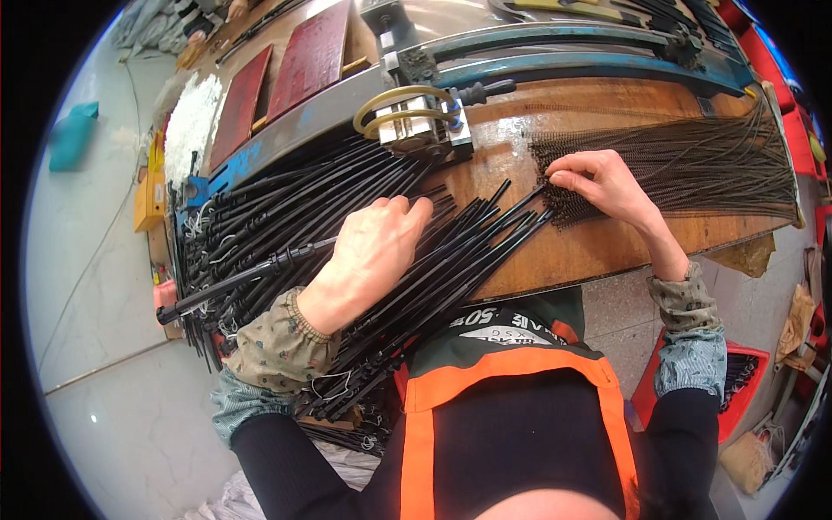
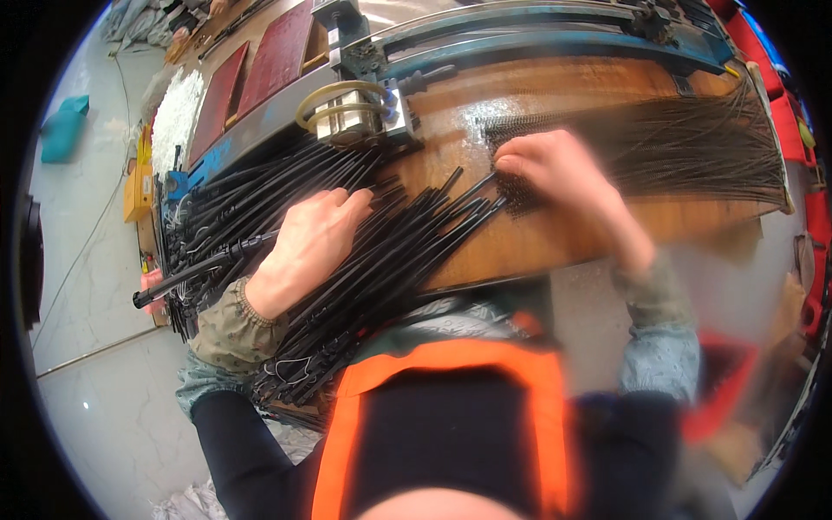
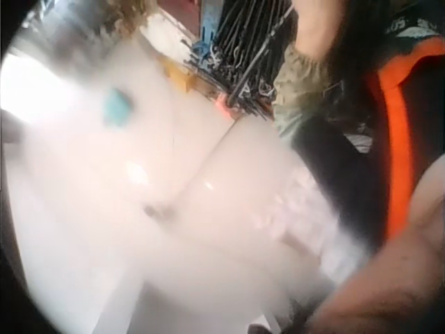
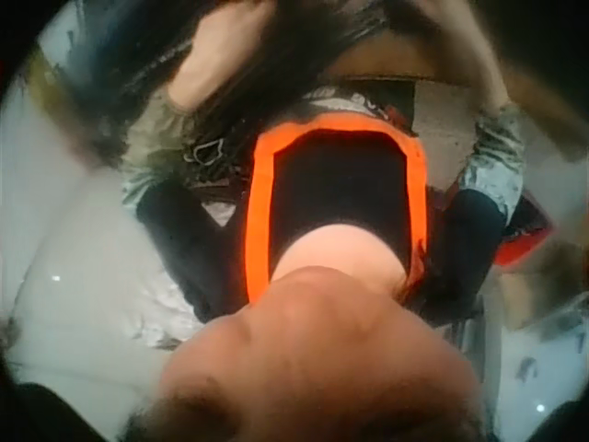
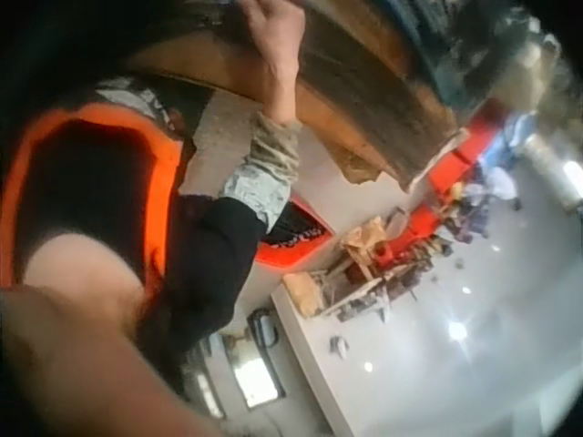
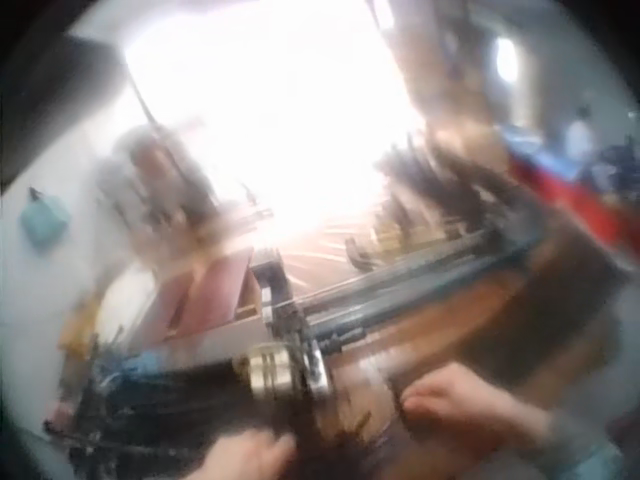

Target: The person assembles umbrella ribs by inserting a spring wire into a rod, securing the parts using a tabletop machine, and placing the assembled rod onto a stack on the workbench.

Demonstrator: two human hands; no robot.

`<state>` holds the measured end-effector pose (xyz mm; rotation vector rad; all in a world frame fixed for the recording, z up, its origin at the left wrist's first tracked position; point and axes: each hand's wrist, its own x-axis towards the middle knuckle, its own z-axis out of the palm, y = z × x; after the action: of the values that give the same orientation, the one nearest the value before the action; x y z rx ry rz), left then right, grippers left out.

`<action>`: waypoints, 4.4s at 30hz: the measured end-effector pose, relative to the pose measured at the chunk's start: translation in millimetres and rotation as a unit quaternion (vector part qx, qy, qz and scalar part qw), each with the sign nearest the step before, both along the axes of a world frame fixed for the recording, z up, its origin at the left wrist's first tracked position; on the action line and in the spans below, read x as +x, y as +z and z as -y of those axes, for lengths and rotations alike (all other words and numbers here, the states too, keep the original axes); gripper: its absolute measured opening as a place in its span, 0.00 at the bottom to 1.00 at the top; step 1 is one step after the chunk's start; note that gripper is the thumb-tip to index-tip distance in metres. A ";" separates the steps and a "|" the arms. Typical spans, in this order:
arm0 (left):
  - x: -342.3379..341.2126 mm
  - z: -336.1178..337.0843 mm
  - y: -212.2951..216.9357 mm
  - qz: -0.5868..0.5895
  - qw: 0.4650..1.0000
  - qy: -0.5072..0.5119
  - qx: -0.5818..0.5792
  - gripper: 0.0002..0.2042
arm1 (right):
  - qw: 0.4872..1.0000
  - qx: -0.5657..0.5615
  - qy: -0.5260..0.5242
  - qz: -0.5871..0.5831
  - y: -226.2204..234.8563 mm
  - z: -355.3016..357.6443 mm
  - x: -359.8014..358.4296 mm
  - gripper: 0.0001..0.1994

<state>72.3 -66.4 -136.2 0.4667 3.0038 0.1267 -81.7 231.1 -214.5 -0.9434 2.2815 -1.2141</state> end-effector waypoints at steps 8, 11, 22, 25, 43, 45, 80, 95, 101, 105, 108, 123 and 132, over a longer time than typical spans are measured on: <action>-37.8 -74.4 16.7 0.147 0.984 -0.101 0.003 0.05 | 0.992 -0.067 -0.039 0.099 27.7 -18.7 -5.2 0.11; -60.5 -147.1 6.9 0.202 0.951 -0.224 -0.068 0.08 | 0.991 -0.110 -0.047 0.065 42.6 -30.9 -13.5 0.11; -89.1 -226.5 -91.4 0.052 0.860 -0.494 -0.118 0.15 | 0.980 -0.175 -0.067 0.067 45.2 -49.8 -11.0 0.08; -68.8 -242.3 -70.5 -0.070 0.853 -0.510 -0.088 0.16 | 0.986 -0.147 -0.073 0.013 40.0 -64.6 -10.8 0.08; -75.1 -126.5 -70.5 0.136 0.944 -0.287 0.088 0.10 | 0.950 -0.243 -0.194 0.022 1.5 -28.8 -21.7 0.20; -98.9 -76.9 -34.5 0.016 0.970 -0.181 0.159 0.13 | 0.946 -0.246 -0.208 0.037 -2.1 -29.3 -23.0 0.21; -178.2 9.7 0.9 0.100 0.977 -0.065 0.178 0.08 | 0.958 -0.034 -0.042 -0.280 16.2 49.5 -60.1 0.20; -184.4 14.5 -29.8 0.040 0.975 -0.120 0.182 0.08 | 0.965 -0.047 -0.039 -0.256 -9.6 47.1 -61.2 0.20; -205.8 15.3 -11.2 -0.076 0.979 -0.107 0.156 0.08 | 0.954 -0.093 -0.110 -0.264 0.1 38.5 -95.9 0.23; -216.4 5.9 -3.0 -0.114 0.969 -0.122 0.181 0.07 | 0.957 -0.082 -0.140 -0.240 7.7 18.0 -100.5 0.19; -198.9 14.6 -18.9 -0.116 0.968 -0.124 0.184 0.06 | 0.951 -0.071 -0.125 -0.274 -2.5 26.6 -83.9 0.17; -115.0 114.2 15.3 -0.268 0.959 -0.086 -0.042 0.08 | 0.959 -0.044 -0.105 -0.261 -33.5 50.5 -70.9 0.15; 109.7 334.9 78.3 -0.703 0.607 0.315 0.195 0.05 | 0.963 -0.029 -0.087 -0.255 -85.2 68.4 -47.9 0.12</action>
<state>181.9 -401.3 -57.9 -1.1898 4.4797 0.8353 -129.7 162.7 -299.7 -1.2118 2.7899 -1.2215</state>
